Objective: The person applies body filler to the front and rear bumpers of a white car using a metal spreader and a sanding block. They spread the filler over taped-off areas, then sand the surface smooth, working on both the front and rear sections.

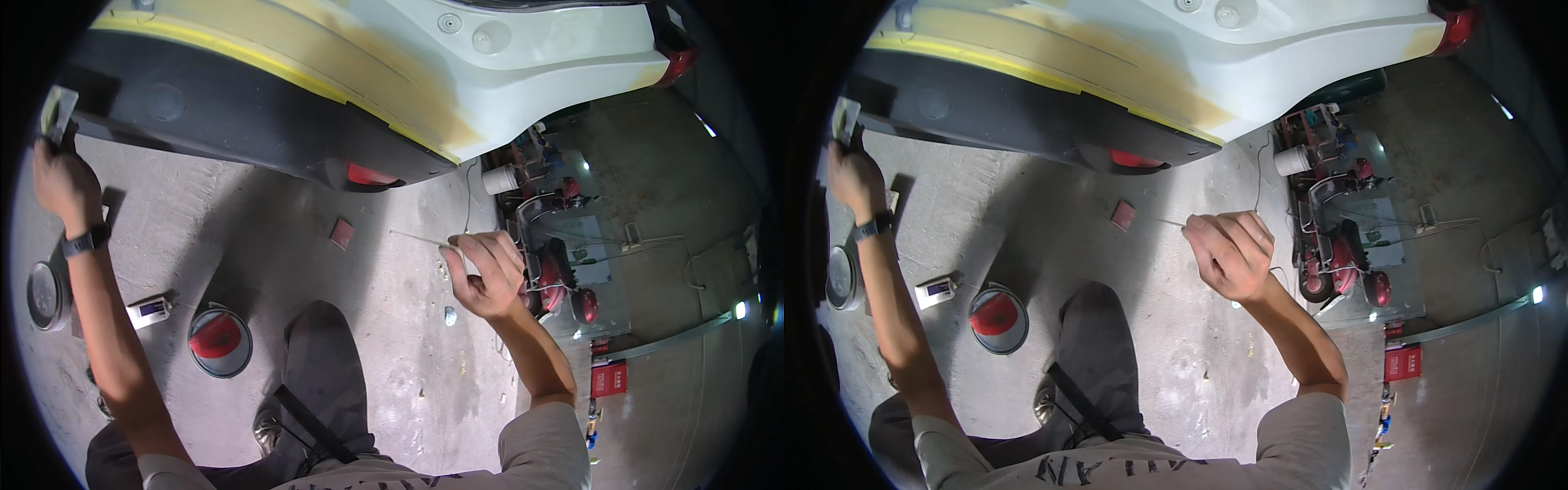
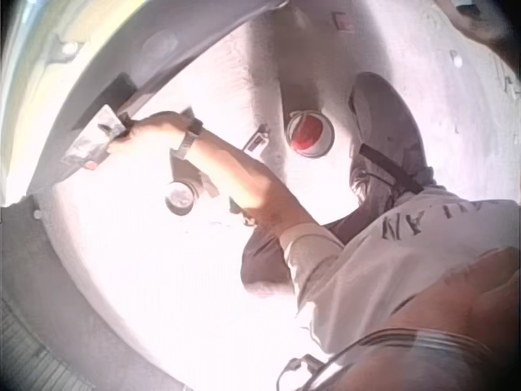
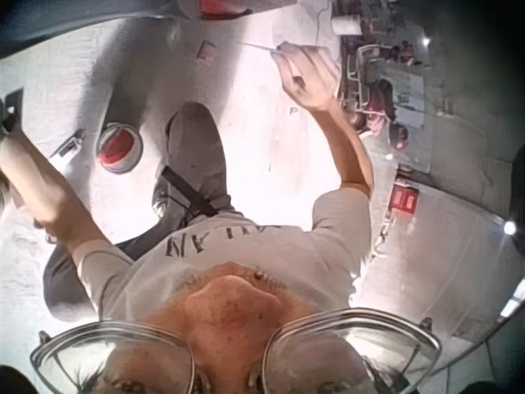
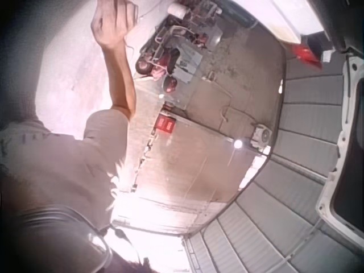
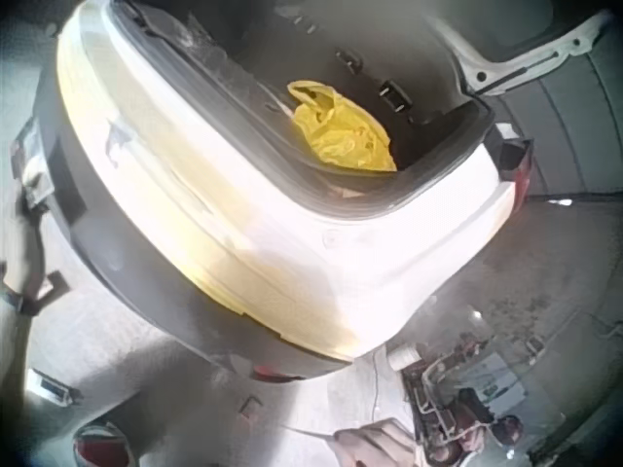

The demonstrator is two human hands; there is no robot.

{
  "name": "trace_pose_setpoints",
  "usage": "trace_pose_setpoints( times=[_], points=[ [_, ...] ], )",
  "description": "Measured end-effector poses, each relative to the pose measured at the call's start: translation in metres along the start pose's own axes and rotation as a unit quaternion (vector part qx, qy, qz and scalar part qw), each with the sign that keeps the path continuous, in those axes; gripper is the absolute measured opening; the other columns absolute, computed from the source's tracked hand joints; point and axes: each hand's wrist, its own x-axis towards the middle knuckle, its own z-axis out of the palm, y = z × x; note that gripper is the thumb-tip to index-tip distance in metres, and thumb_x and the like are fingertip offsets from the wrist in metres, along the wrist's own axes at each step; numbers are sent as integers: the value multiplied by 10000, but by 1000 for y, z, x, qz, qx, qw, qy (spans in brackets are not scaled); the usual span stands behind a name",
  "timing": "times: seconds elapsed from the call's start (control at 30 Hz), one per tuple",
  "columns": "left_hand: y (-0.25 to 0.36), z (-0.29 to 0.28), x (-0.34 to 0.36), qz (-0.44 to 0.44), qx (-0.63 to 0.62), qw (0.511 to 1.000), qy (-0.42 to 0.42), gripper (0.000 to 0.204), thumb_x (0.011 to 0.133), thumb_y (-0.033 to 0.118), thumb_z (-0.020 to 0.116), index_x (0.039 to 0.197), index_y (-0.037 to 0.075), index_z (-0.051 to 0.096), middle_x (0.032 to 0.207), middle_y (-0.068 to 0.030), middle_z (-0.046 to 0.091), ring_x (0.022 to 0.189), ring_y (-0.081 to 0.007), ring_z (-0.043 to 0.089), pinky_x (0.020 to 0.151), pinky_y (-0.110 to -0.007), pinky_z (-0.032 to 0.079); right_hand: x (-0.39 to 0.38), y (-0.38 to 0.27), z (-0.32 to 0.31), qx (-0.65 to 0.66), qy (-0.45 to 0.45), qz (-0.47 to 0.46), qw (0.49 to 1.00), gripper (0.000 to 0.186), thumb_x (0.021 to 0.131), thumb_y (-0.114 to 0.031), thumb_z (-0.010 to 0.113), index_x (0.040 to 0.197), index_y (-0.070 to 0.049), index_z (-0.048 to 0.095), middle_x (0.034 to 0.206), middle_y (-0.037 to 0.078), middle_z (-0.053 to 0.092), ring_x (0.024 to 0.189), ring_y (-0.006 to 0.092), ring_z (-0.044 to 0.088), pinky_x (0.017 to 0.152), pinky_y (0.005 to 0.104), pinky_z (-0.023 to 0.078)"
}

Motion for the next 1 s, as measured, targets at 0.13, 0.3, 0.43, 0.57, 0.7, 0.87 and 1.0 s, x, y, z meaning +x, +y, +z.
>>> trace_pose_setpoints(
  times=[0.13,0.3,0.43,0.57,0.7,0.87,1.0],
  points=[
    [78,-100,-68,-373,-648,663,41,303,1070,96,542,1296,-92,614,1297,-168,639,1171,-223,614,1045,-387,477,-12,-41,22,107,49,135,984,351,712,104,811,1036,24,703,852,106,722,710,245,660,629,336,518],
    [190,-198,-128,-418,-711,509,-245,371,1091,204,530,1359,-49,570,1247,-127,674,1084,-191,661,911,-341,546,-6,-72,32,174,103,181,962,387,662,106,764,1029,-16,748,933,119,675,786,287,660,697,376,554],
    [226,-237,-129,-501,-707,343,-362,469,1083,230,550,1438,-69,481,1267,-132,673,1095,-194,671,940,-343,535,-5,-99,43,240,88,85,963,355,700,4,783,1042,-90,805,1067,98,637,1015,273,621,939,470,603],
    [221,-240,-111,-496,-705,381,-334,421,1091,208,527,1401,-74,496,1253,-131,680,1072,-184,676,934,-318,526,-12,-114,70,205,48,91,973,385,717,54,756,1071,-89,799,1100,96,634,1024,240,620,985,493,595],
    [201,-224,-86,-432,-720,486,-241,293,1100,165,496,1261,-65,579,1127,-93,697,980,-119,638,883,-263,482,-17,-103,72,252,-7,209,945,407,749,126,686,1107,-49,773,1054,114,671,948,269,662,887,403,612],
    [189,-210,-56,-439,-706,546,-102,286,1108,181,482,1193,-64,603,1090,-71,686,972,-89,595,903,-252,447,47,-87,38,302,14,412,860,554,903,83,617,1442,78,486,910,100,672,787,138,640,713,242,494],
    [169,-195,-34,-444,-698,562,5,316,1108,195,474,1215,-73,601,1105,-93,692,984,-107,608,916,-264,454,168,-73,20,119,28,95,988,584,855,68,641,1427,82,521,986,166,634,817,203,624,708,270,491]
  ],
)
